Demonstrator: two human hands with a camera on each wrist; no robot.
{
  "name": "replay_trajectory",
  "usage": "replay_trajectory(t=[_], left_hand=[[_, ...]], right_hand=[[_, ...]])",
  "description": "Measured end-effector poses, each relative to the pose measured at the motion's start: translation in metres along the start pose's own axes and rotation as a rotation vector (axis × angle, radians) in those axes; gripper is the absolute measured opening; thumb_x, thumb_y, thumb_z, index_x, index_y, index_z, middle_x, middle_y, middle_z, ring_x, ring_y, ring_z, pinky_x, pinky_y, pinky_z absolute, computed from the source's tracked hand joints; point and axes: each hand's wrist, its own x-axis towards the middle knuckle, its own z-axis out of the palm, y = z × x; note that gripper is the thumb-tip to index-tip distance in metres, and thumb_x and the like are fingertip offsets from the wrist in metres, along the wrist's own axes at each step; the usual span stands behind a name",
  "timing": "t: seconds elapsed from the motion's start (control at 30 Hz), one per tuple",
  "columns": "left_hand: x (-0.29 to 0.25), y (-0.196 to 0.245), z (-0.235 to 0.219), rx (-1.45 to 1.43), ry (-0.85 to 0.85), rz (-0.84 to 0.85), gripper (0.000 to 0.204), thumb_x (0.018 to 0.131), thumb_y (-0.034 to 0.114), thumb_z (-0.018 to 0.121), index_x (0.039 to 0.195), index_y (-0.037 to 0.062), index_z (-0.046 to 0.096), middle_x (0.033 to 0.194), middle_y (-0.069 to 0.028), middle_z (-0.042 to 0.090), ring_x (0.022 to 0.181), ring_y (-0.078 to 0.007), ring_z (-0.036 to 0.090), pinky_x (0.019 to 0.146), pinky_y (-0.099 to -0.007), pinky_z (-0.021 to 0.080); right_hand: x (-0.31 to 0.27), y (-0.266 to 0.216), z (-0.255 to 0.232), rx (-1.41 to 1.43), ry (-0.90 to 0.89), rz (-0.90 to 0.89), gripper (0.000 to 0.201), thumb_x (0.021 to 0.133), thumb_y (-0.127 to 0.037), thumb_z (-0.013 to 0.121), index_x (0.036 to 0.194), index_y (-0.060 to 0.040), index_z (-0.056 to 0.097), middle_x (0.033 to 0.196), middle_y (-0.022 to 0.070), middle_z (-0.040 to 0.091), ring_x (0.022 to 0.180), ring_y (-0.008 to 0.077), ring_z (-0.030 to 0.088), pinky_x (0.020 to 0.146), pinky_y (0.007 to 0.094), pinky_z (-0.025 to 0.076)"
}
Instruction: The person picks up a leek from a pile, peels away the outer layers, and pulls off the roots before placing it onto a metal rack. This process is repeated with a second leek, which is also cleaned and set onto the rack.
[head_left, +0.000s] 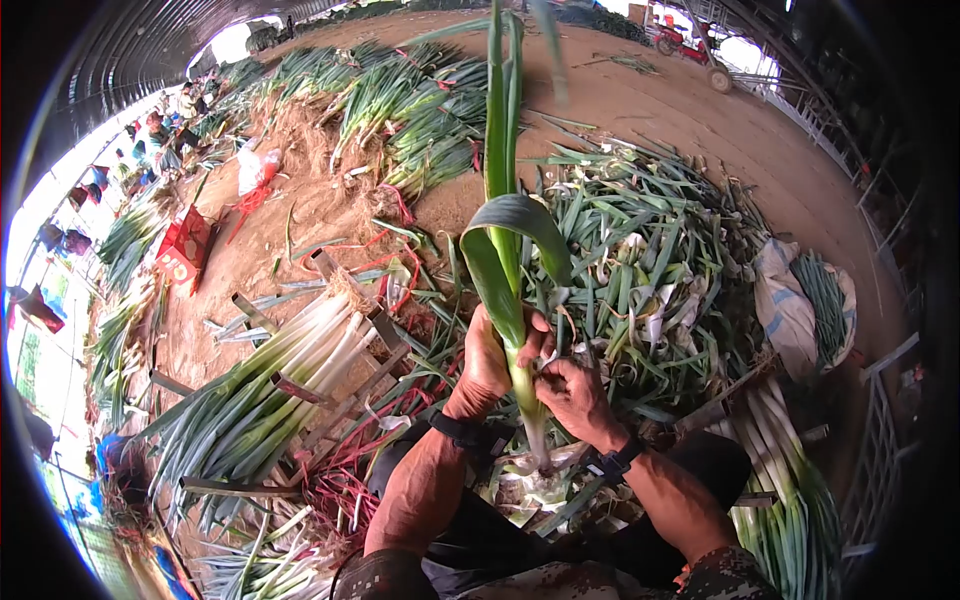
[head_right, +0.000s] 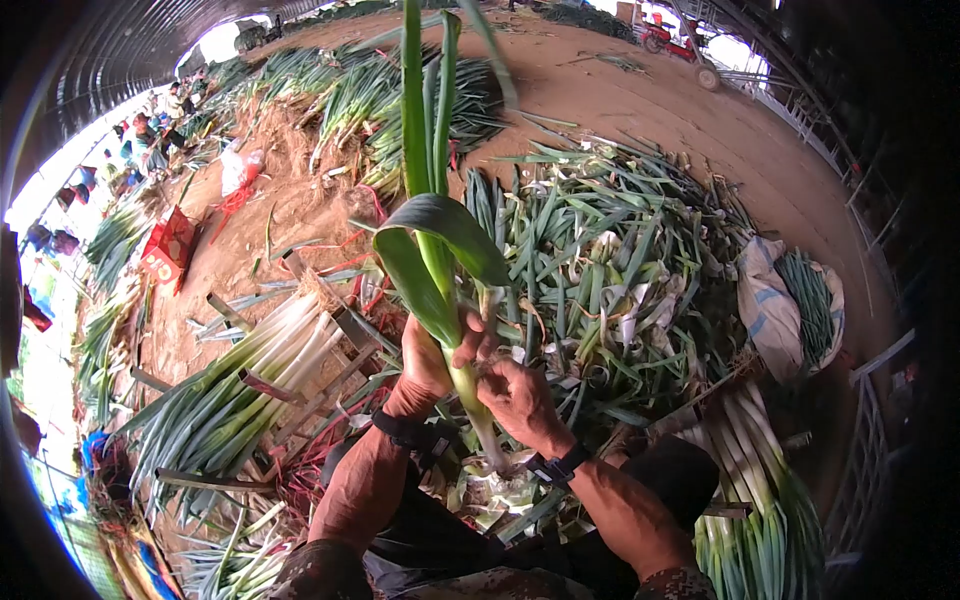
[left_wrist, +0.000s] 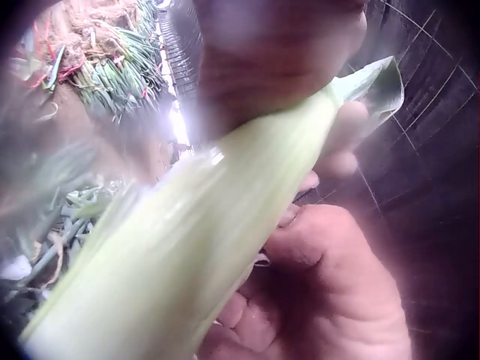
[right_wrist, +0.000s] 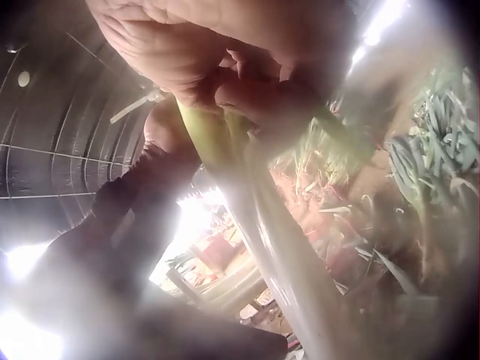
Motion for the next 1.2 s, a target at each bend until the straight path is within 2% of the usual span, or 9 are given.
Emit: replay_trajectory(t=[0.17,0.27,0.37,0.53,0.63,0.73,0.9,1.03,1.2], left_hand=[[-0.001,-0.017,-0.009,-0.012,-0.017,-0.081,0.059,0.098,0.044,0.033,0.082,-0.0044,0.063,0.047,-0.0082,0.044,0.049,-0.0231,0.045,0.062,-0.0349,0.044],[-0.002,-0.003,-0.005,-0.054,-0.093,0.025,0.06,0.097,0.049,0.033,0.087,-0.0018,0.063,0.047,-0.005,0.04,0.054,-0.0238,0.047,0.061,-0.0352,0.042],[0.005,0.013,-0.012,-0.165,-0.07,0.104,0.063,0.096,0.052,0.03,0.087,-0.0006,0.063,0.044,-0.0052,0.037,0.055,-0.0259,0.047,0.063,-0.0357,0.042],[0.011,0.019,-0.018,-0.14,-0.079,0.101,0.067,0.097,0.057,0.026,0.093,0.0007,0.062,0.046,-0.0042,0.036,0.058,-0.0266,0.048,0.068,-0.0373,0.041],[0.019,0.028,-0.034,-0.128,-0.075,0.121,0.071,0.096,0.062,0.024,0.094,0.0016,0.062,0.048,-0.0036,0.036,0.059,-0.0259,0.047,0.068,-0.0367,0.04],[0.02,0.038,-0.027,-0.178,0.007,0.209,0.07,0.097,0.062,0.024,0.096,0.0036,0.062,0.049,-0.0024,0.036,0.06,-0.0244,0.045,0.066,-0.0339,0.039],[0.029,0.047,-0.025,-0.214,0.085,0.335,0.065,0.098,0.061,0.041,0.121,0.0017,0.054,0.076,-0.0085,0.06,0.065,-0.0224,0.056,0.072,-0.0436,0.052],[0.027,0.023,-0.016,0.193,0.241,0.177,0.043,0.098,0.038,0.06,0.124,0.004,0.052,0.063,0.0002,0.048,0.055,-0.0164,0.052,0.056,-0.0305,0.047],[0.028,0.029,-0.034,-0.072,0.277,-0.027,0.029,0.1,0.034,0.058,0.114,0.0091,0.056,0.061,0.0048,0.042,0.046,-0.0087,0.04,0.046,-0.024,0.036]], right_hand=[[-0.01,0.004,-0.003,0.074,0.032,-0.004,0.017,0.082,-0.016,0.068,0.085,0.0003,0.064,0.072,0.0201,0.065,0.063,0.0316,0.066,0.058,0.0394,0.049],[-0.041,0.093,0.008,-0.25,-0.126,0.271,0.012,0.081,-0.015,0.064,0.082,-0.0031,0.068,0.071,0.0132,0.066,0.063,0.0205,0.064,0.06,0.0366,0.049],[-0.097,0.173,0.012,-0.396,-0.332,0.428,0.013,0.08,-0.017,0.063,0.08,-0.006,0.069,0.075,0.017,0.067,0.068,0.0245,0.067,0.065,0.0404,0.05],[-0.087,0.155,-0.002,-0.417,-0.231,0.284,0.027,0.083,-0.027,0.071,0.099,-0.0058,0.069,0.086,0.0156,0.07,0.081,0.0248,0.07,0.074,0.0383,0.053],[-0.053,0.104,-0.011,0.181,-0.113,0.135,0.048,0.085,-0.039,0.073,0.119,-0.0059,0.063,0.106,0.015,0.069,0.098,0.0301,0.069,0.08,0.0397,0.053],[-0.039,0.054,-0.022,0.049,-0.331,-0.12,0.051,0.088,-0.04,0.072,0.123,-0.0044,0.061,0.108,0.0142,0.07,0.104,0.027,0.069,0.085,0.0377,0.054],[-0.043,0.048,-0.013,0.13,-0.347,-0.058,0.041,0.09,-0.031,0.073,0.116,-0.0008,0.064,0.089,0.0124,0.069,0.083,0.012,0.065,0.073,0.0315,0.052],[-0.014,-0.008,-0.025,0.172,-0.487,0.071,0.036,0.093,-0.032,0.07,0.105,0.0019,0.068,0.076,0.0078,0.064,0.073,0.0067,0.054,0.064,0.0318,0.049],[-0.02,-0.012,-0.023,0.218,-0.385,-0.187,0.029,0.099,-0.026,0.06,0.102,0.0004,0.07,0.075,0.0117,0.067,0.063,0.0157,0.062,0.058,0.0326,0.048]])
